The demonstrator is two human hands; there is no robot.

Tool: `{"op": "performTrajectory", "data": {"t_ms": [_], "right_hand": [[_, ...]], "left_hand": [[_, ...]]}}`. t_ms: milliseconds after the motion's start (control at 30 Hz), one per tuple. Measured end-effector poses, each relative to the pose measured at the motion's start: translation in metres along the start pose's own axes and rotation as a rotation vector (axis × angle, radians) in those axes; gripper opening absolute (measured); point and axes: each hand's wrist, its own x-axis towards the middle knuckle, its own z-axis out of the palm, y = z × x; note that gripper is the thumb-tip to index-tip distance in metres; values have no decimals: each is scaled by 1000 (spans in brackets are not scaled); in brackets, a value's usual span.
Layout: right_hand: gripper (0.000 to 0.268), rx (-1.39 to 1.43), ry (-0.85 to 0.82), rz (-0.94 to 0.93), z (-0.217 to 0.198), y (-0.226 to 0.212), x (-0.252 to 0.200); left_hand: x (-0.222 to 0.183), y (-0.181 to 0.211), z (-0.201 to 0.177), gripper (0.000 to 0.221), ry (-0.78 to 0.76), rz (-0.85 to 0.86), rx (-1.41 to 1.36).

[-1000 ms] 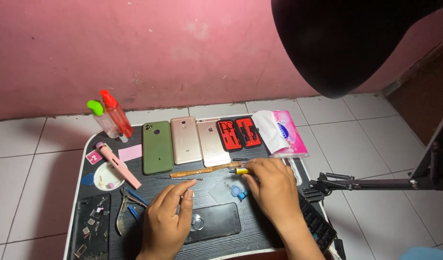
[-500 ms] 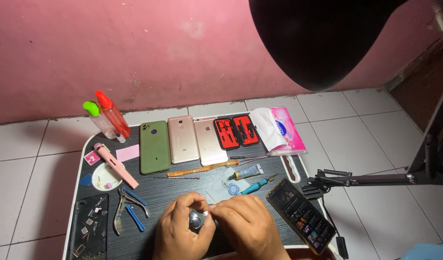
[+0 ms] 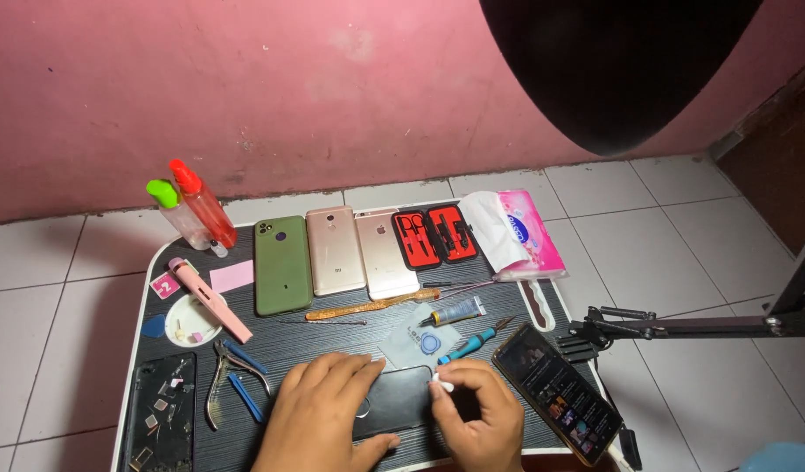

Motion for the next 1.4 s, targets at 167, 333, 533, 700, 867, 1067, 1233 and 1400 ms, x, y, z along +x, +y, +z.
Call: {"op": "performTrajectory", "data": {"t_ms": [167, 333, 533, 700, 867, 1067, 1233, 1400], "right_hand": [[10, 205, 86, 249, -3, 14, -9], [16, 291, 153, 458, -2, 14, -7], [12, 394, 203, 370, -2, 12, -10], [10, 557, 182, 353, 7, -14, -13], [15, 813, 70, 625, 21, -12, -20], [16, 814, 26, 760, 30, -25, -26], [16, 823, 44, 742, 33, -37, -20], [15, 788, 3, 677, 32, -46, -6]], "left_hand": [[9, 12, -6, 84, 15, -51, 4], [24, 18, -27, 94, -188, -118, -66], [25, 23, -45, 69, -274, -243, -284], [11, 17, -26, 76, 34, -651, -1773], [8, 17, -1, 46, 110, -532, -2167], [9, 18, -1, 33, 125, -687, -2127], [9, 19, 0, 44, 130, -639, -2116], [9, 22, -4, 55, 110, -684, -2082]]}}
